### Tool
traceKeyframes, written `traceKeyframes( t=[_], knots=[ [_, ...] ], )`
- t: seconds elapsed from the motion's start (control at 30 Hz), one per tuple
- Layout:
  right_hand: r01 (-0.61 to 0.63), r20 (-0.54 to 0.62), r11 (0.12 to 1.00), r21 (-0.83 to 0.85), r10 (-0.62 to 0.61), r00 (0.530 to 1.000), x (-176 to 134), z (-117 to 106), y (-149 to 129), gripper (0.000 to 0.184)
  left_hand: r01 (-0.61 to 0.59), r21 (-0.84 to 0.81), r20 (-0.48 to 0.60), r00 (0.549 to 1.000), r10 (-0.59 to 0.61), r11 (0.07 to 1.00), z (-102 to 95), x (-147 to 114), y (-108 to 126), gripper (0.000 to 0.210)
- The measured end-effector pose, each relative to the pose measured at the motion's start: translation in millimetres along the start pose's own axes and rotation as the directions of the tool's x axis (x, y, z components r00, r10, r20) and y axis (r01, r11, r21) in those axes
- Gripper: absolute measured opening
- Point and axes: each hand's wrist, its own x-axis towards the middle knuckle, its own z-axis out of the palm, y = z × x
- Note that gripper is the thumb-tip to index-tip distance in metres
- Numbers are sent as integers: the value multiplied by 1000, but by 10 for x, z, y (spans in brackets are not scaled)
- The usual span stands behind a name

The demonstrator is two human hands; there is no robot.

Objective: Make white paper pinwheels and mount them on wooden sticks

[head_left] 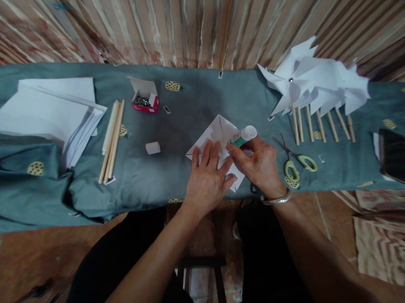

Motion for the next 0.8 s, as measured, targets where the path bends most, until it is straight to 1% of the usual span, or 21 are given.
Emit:
traceKeyframes(
  t=[0.23,0.47,0.8],
  knots=[
    [25,-9,1000,-17,-25,1000,0,6,7,35,-6,-2,-3,1000,6,1000,4,1,-3,49],
    [22,-1,999,-25,-22,1000,-3,7,-21,32,3,2,12,1000,-3,1000,-9,0,4,49],
    [32,-10,999,-35,-33,999,1,11,-29,38,2,2,7,1000,-2,1000,-6,3,7,50]
  ],
)
